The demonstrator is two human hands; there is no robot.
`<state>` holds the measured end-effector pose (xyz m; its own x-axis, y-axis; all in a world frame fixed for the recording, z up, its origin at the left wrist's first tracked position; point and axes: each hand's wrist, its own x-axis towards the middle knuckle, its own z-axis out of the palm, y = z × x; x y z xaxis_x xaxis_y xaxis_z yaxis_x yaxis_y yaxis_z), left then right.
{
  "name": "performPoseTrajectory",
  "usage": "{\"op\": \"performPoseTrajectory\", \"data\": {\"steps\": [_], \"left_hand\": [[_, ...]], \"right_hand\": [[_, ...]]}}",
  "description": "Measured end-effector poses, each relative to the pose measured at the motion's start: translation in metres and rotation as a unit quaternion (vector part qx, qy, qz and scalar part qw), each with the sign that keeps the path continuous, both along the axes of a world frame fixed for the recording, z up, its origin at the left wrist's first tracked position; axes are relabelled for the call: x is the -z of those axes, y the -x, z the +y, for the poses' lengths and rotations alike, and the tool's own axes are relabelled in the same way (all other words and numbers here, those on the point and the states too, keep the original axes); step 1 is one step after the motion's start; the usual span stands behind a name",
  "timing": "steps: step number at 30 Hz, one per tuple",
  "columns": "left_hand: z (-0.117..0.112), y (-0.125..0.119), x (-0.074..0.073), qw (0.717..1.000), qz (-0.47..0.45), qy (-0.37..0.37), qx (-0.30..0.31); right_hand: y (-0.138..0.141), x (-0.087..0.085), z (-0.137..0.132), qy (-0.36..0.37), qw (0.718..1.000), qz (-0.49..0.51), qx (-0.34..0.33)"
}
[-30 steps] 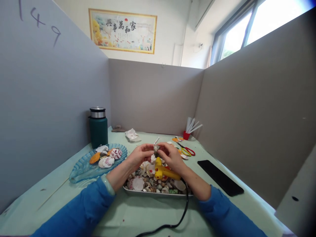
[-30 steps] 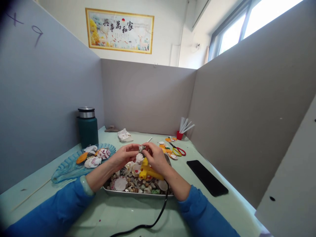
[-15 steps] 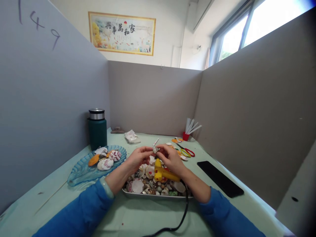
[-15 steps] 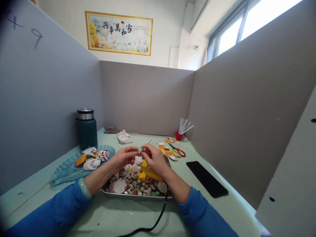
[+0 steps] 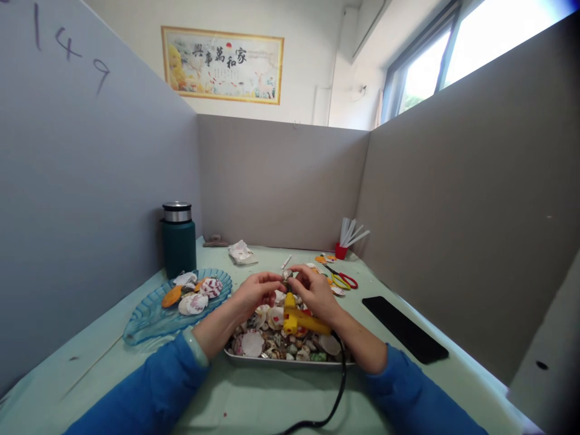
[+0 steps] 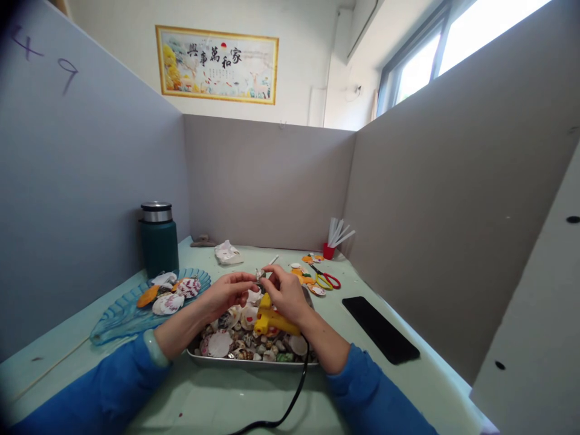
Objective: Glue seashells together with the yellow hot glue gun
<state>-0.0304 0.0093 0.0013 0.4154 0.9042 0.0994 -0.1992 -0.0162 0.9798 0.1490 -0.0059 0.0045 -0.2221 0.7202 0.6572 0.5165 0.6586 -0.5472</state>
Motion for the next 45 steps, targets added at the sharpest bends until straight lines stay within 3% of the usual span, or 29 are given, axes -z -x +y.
{"op": "performPoseTrajectory", "data": {"steps": [8, 19, 26, 45], "left_hand": [[-0.0023, -0.0005, -0.0030, 1.000, -0.004, -0.012, 0.008], [-0.0028, -0.0004, -0.0053, 0.998, -0.046, -0.021, 0.023], [-0.0006, 0.0006, -0.0013, 0.999, -0.036, -0.031, 0.026], [-0.0057, -0.0005, -0.0071, 0.999, -0.020, -0.031, 0.006]], "right_hand": [[0.0007, -0.0018, -0.0015, 0.003, 0.999, 0.000, -0.045], [0.0024, -0.0050, -0.0059, 0.011, 0.999, -0.003, -0.046], [0.0013, -0.0047, -0.0066, 0.014, 0.998, -0.019, -0.064], [0.0008, -0.0035, -0.0061, 0.021, 0.996, -0.035, -0.073]]}}
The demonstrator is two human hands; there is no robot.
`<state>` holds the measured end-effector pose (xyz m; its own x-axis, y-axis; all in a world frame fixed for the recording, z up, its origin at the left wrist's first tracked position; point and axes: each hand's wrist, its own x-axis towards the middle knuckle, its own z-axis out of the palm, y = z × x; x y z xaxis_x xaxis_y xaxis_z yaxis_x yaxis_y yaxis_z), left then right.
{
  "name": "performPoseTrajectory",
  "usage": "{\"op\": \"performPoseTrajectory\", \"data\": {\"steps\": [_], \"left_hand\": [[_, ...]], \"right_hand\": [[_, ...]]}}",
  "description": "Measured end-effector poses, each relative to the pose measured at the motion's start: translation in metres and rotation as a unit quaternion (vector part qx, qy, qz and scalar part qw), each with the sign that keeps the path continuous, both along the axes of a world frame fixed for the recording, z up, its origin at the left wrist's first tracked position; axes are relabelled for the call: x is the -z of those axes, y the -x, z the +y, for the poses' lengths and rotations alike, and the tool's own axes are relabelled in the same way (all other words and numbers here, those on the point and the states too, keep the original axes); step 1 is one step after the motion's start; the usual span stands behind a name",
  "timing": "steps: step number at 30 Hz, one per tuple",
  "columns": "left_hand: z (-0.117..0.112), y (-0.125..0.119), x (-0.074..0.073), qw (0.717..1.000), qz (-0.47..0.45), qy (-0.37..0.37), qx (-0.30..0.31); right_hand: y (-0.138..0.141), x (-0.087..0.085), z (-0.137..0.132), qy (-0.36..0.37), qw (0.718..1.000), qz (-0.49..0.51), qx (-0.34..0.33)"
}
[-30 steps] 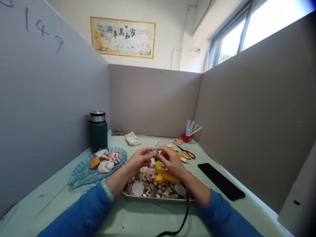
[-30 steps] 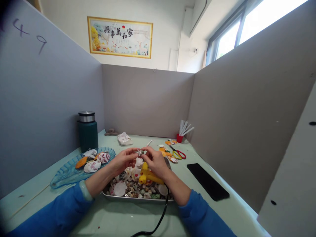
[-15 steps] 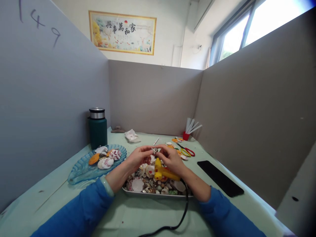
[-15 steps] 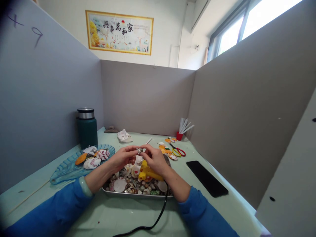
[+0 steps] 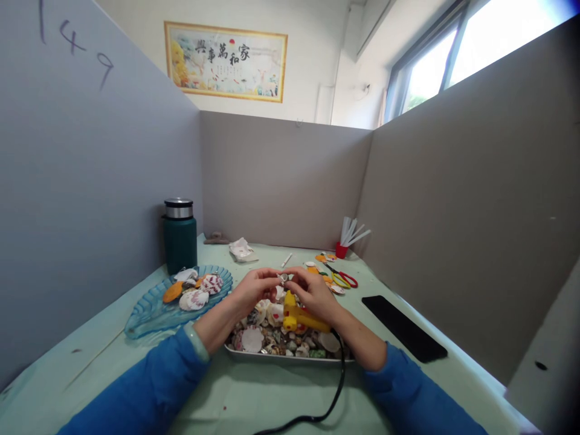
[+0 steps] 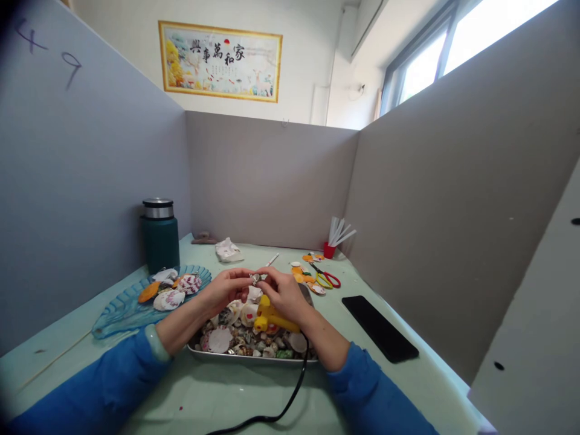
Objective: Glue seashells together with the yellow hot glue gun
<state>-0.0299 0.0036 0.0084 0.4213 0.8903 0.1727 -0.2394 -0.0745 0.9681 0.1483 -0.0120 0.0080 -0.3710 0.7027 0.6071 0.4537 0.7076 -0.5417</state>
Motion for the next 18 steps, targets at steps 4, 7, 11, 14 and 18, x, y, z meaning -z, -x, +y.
{"op": "performPoseTrajectory", "data": {"steps": [4, 7, 11, 14, 18], "left_hand": [[0.0016, 0.0005, 0.0012, 1.000, 0.006, -0.004, -0.004], [0.0029, 0.0009, 0.0031, 1.000, 0.016, -0.012, -0.004], [0.0042, 0.0011, 0.0054, 1.000, 0.013, -0.023, -0.005], [0.0046, 0.0012, 0.0056, 1.000, 0.005, -0.019, -0.001], [0.0040, 0.0015, 0.0044, 1.000, 0.000, -0.021, 0.002]], "right_hand": [[0.0007, 0.0012, 0.0008, -0.001, 1.000, 0.005, -0.003], [0.0011, 0.0010, 0.0009, -0.008, 1.000, 0.006, -0.007], [0.0014, 0.0000, -0.0003, -0.006, 1.000, 0.006, -0.011], [0.0018, -0.0008, -0.0012, 0.003, 1.000, 0.006, -0.016], [0.0023, -0.0020, -0.0012, 0.005, 1.000, 0.010, -0.019]]}}
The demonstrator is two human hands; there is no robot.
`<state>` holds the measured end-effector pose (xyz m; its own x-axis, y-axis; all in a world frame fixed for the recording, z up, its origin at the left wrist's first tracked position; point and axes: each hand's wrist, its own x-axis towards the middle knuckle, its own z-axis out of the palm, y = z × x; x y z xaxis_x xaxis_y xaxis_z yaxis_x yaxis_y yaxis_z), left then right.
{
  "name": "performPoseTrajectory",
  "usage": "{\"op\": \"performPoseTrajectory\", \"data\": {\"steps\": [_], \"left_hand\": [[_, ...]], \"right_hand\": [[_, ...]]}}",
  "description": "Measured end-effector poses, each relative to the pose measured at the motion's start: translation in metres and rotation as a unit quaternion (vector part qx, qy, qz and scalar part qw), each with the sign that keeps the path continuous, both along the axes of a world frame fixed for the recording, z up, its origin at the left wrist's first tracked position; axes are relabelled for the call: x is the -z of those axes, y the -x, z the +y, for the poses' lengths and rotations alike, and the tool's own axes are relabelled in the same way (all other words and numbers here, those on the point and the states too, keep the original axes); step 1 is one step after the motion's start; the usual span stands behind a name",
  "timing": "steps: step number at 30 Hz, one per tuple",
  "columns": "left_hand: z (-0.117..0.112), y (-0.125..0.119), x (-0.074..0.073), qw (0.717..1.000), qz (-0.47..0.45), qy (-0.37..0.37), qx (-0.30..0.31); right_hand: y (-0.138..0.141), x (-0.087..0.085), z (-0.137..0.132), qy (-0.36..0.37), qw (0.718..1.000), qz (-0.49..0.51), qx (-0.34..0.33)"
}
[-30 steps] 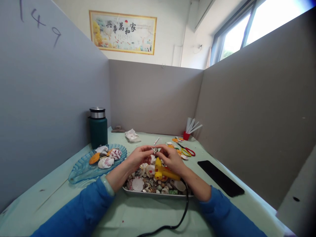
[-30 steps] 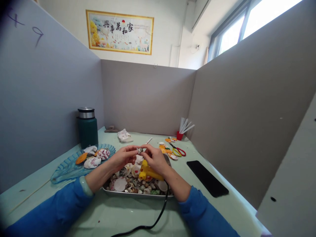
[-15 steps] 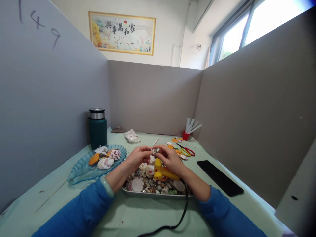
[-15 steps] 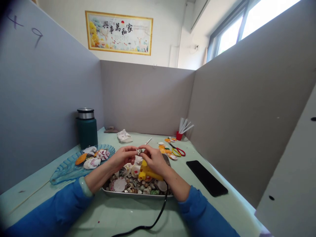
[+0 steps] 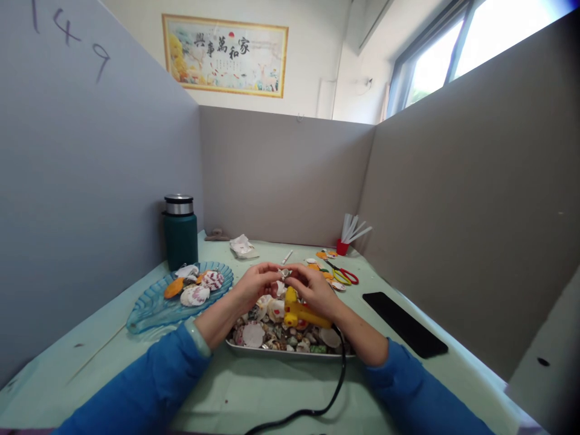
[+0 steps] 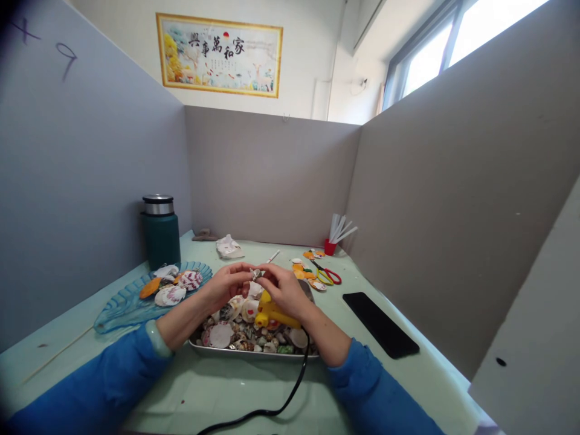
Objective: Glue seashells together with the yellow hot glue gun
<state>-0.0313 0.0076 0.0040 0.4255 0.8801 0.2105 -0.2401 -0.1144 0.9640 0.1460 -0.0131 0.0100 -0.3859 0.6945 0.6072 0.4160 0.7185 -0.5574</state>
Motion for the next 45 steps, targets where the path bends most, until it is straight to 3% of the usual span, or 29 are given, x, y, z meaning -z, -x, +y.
{"op": "performPoseTrajectory", "data": {"steps": [10, 16, 23, 30, 45], "left_hand": [[-0.001, -0.002, 0.001, 0.999, 0.026, -0.013, -0.022], [-0.003, -0.005, 0.000, 0.992, 0.077, -0.079, -0.056], [-0.001, -0.007, 0.003, 0.987, 0.114, -0.107, -0.036], [-0.005, -0.008, 0.000, 0.975, 0.169, -0.130, -0.066], [-0.009, -0.007, -0.001, 0.972, 0.180, -0.138, -0.055]], "right_hand": [[-0.004, 0.005, 0.008, -0.033, 0.998, 0.002, 0.051], [-0.004, 0.008, 0.011, -0.034, 0.997, -0.004, 0.063], [-0.004, 0.008, 0.012, -0.025, 0.996, 0.010, 0.090], [-0.003, 0.005, 0.007, -0.045, 0.996, -0.024, 0.068], [-0.003, 0.002, 0.006, -0.052, 0.997, -0.047, 0.040]]}}
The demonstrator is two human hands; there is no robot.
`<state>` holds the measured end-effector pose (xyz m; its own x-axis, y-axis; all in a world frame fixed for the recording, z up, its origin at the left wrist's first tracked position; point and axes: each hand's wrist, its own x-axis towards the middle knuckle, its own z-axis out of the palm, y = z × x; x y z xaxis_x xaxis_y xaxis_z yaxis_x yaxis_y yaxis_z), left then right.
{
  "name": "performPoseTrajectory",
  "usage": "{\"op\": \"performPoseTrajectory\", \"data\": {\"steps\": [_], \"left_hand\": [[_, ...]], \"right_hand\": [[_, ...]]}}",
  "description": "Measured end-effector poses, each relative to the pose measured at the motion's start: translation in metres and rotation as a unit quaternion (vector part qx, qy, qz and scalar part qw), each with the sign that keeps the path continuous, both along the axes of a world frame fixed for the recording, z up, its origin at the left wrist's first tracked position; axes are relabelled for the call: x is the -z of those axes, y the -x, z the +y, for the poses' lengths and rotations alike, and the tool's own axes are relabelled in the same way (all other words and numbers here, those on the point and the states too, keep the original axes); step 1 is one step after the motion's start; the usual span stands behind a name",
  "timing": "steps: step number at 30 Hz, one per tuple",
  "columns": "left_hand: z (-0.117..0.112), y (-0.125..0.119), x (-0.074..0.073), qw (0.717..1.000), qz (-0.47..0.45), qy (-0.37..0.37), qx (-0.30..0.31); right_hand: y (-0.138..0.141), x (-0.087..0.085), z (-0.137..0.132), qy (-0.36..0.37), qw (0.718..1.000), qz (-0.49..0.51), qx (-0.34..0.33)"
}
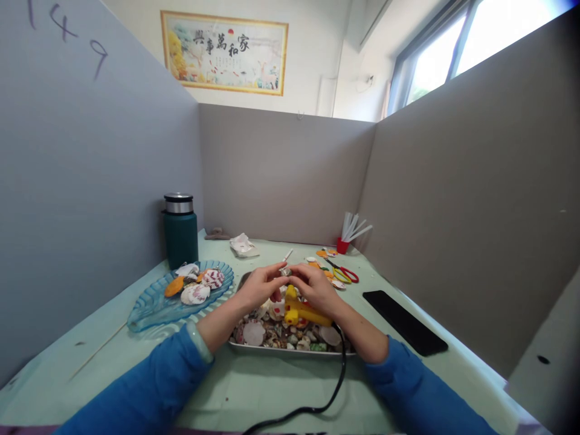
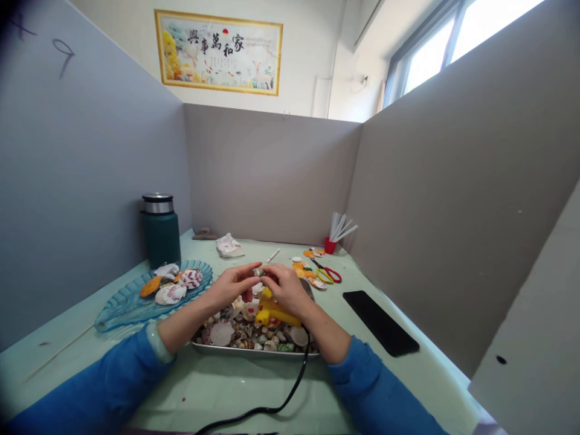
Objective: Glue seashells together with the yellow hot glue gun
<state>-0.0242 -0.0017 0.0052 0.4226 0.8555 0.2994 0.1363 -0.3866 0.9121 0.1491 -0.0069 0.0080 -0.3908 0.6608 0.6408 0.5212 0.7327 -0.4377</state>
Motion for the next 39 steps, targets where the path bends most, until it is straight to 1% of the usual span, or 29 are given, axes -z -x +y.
{"op": "performPoseTrajectory", "data": {"steps": [4, 9, 14, 22, 32, 39], "left_hand": [[0.0017, 0.0008, 0.0012, 1.000, 0.004, -0.006, 0.003], [0.0035, 0.0012, 0.0013, 1.000, 0.003, -0.016, 0.022], [0.0039, 0.0018, 0.0011, 0.999, 0.019, -0.009, 0.027], [0.0053, 0.0031, 0.0021, 0.999, 0.023, -0.015, 0.035], [0.0041, 0.0031, 0.0015, 0.999, 0.044, -0.020, 0.015], [0.0002, 0.0007, -0.0018, 1.000, 0.026, -0.011, 0.014]], "right_hand": [[-0.0008, -0.0001, 0.0000, 0.013, 1.000, 0.017, -0.006], [-0.0025, 0.0024, 0.0026, 0.053, 0.997, 0.048, -0.022], [-0.0022, 0.0028, 0.0034, 0.074, 0.995, 0.065, -0.034], [-0.0012, -0.0007, 0.0010, 0.150, 0.981, 0.108, -0.062], [-0.0032, 0.0021, 0.0044, 0.174, 0.976, 0.105, -0.078], [-0.0032, 0.0015, 0.0042, 0.180, 0.975, 0.099, -0.082]]}}
